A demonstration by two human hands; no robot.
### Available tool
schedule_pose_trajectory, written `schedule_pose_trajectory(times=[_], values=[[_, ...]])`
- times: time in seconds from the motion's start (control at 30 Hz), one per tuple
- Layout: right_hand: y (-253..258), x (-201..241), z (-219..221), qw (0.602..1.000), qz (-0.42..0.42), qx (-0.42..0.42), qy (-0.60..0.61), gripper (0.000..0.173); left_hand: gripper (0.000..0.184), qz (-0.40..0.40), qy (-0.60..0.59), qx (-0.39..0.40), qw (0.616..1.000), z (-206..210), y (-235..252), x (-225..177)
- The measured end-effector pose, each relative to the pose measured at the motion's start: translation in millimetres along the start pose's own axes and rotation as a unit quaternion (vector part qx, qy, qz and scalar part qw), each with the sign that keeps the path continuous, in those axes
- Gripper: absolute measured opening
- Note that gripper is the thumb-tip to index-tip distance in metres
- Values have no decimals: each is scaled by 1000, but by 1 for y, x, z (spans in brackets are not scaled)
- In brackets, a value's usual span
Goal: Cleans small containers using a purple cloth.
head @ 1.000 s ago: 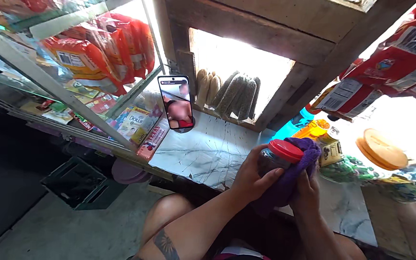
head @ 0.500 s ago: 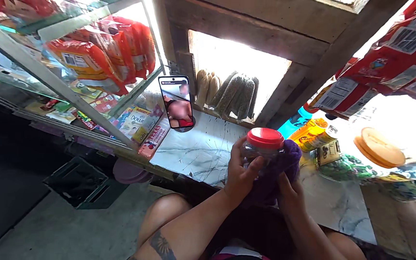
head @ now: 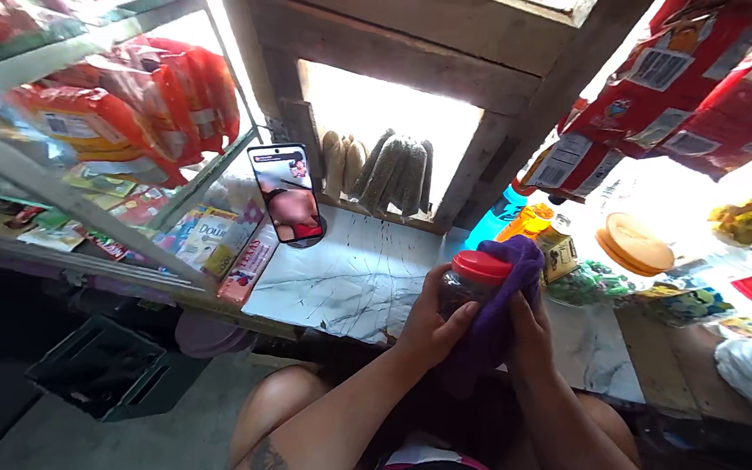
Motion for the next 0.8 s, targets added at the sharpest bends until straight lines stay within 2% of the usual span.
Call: schedule_pose_trajectory(times=[0.1, 0.2, 0.3, 0.37, 0.5, 0.6, 0.7, 0.77, 0.8], values=[[7, 6, -8, 998, 18, 1, 54, 44, 76, 13, -63, 42, 997, 2, 1, 1], [5, 1, -14, 986, 82, -6, 141, 37, 70, 14, -128, 66, 990, 0, 0, 1], [-3, -12, -14, 945, 164, 48, 277, 35, 60, 51, -166, 44, 984, -6, -2, 2], [-6, -22, -9, 922, 199, 86, 321, 35, 58, 61, -156, 6, 986, -10, -3, 3], [-2, -25, -2, 916, 220, 98, 320, 37, 68, 45, -60, -38, 996, -19, 2, 9], [3, -15, 1, 943, 205, 48, 259, 32, 63, 48, 0, -74, 996, -19, 14, 6], [8, -11, -3, 963, 176, 41, 199, 44, 42, 54, 30, -93, 994, -16, 16, 4], [10, -10, -4, 980, 137, 42, 139, 56, 41, 39, 55, -90, 994, -14, 13, 5], [11, -10, -5, 988, 110, 58, 94, 70, 45, 29, 60, -78, 995, -13, 10, 6]])
Point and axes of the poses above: each hand's wrist, its own y-axis towards the middle knuckle, its own z-axis out of the palm, x = y × z, the point moved 1 cm from there along y, towards the middle knuckle, and after that the axes turned 14 degrees about y, right-handed, at the moved point
